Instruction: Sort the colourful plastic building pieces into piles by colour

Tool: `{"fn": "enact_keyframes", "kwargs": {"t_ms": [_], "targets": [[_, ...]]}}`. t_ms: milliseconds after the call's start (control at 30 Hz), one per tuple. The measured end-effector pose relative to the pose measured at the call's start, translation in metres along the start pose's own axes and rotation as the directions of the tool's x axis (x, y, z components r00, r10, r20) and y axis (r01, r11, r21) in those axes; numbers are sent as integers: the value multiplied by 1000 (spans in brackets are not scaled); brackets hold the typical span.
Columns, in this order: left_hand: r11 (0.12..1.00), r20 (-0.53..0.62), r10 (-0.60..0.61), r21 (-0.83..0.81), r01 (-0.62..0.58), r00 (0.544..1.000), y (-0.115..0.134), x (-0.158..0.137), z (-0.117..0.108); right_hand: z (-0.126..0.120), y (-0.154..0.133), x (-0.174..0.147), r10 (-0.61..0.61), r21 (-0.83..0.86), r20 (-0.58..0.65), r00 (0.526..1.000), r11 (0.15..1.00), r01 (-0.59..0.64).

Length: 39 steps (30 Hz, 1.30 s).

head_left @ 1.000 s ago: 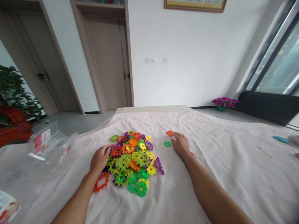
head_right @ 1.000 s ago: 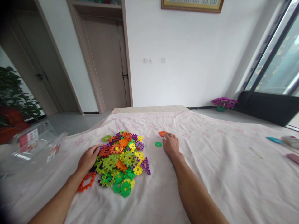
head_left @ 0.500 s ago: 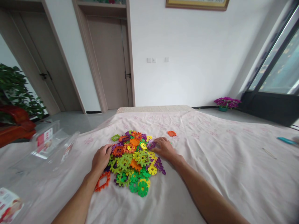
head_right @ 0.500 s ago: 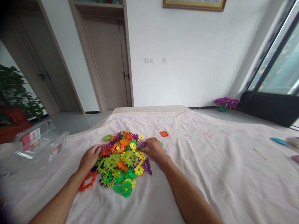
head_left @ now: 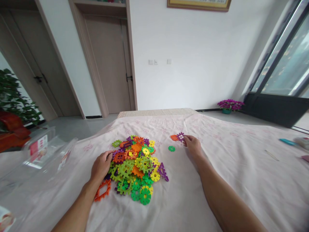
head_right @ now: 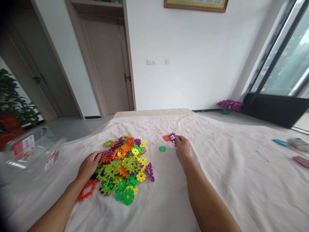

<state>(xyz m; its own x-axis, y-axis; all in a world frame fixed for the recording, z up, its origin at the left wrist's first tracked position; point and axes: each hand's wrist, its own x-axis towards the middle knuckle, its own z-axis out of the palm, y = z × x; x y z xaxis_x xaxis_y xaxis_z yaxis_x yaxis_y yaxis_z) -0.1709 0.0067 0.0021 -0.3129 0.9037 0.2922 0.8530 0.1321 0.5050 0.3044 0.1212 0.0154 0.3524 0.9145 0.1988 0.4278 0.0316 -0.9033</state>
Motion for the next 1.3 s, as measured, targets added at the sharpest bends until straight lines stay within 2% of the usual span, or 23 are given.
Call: {"fn": "enact_keyframes", "kwargs": {"t_ms": [67, 167, 233, 300, 433, 500, 567, 667, 833, 1000, 1100, 1200, 1300], "targets": [[1000, -1, 3, -7, -3, 1000, 0, 0, 0, -13, 10, 9, 26, -149, -26, 999, 988, -29], [1000, 5, -4, -14, 4, 1000, -2, 0, 1, -22, 17, 13, -7, -435, -100, 995, 900, -37], [1000, 8, -6, -13, 6, 1000, -3, 1, 1, -21, 17, 10, -88, -566, -103, 991, 824, 14], [1000, 8, -4, -9, 4, 1000, -4, 1, 2, -17, 15, 5, -165, -652, -28, 986, 751, 107], [1000, 21, -7, -16, 8, 1000, -4, 1, 3, -9, 13, -3, -210, -715, 188, 960, 640, 280], [1000, 24, -10, -16, 10, 1000, -4, 1, 3, -7, 13, -5, -201, -711, 282, 938, 613, 345], [1000, 23, -6, -13, 7, 1000, -4, 1, 3, -6, 14, -4, -189, -711, 324, 927, 598, 370], [1000, 17, -4, -11, 4, 1000, -3, 1, 2, -8, 16, -1, -162, -739, 295, 942, 586, 332], [1000, 17, -21, -7, 21, 1000, 1, 0, -1, -16, 23, 10, -112, -811, 171, 979, 549, 205], [1000, 17, -8, -13, 8, 1000, -1, 0, 1, -26, 28, 16, -76, -830, 108, 991, 542, 132], [1000, 27, -11, -17, 11, 1000, -3, 1, 2, -31, 28, 13, -125, -808, 54, 991, 577, 117], [1000, 29, 0, -21, 1, 1000, -4, 1, 2, -33, 21, 7, -270, -698, 96, 958, 668, 258], [1000, 25, -1, -14, 2, 1000, -3, 0, 1, -25, 6, -3, -332, -449, 199, 922, 805, 387]]}}
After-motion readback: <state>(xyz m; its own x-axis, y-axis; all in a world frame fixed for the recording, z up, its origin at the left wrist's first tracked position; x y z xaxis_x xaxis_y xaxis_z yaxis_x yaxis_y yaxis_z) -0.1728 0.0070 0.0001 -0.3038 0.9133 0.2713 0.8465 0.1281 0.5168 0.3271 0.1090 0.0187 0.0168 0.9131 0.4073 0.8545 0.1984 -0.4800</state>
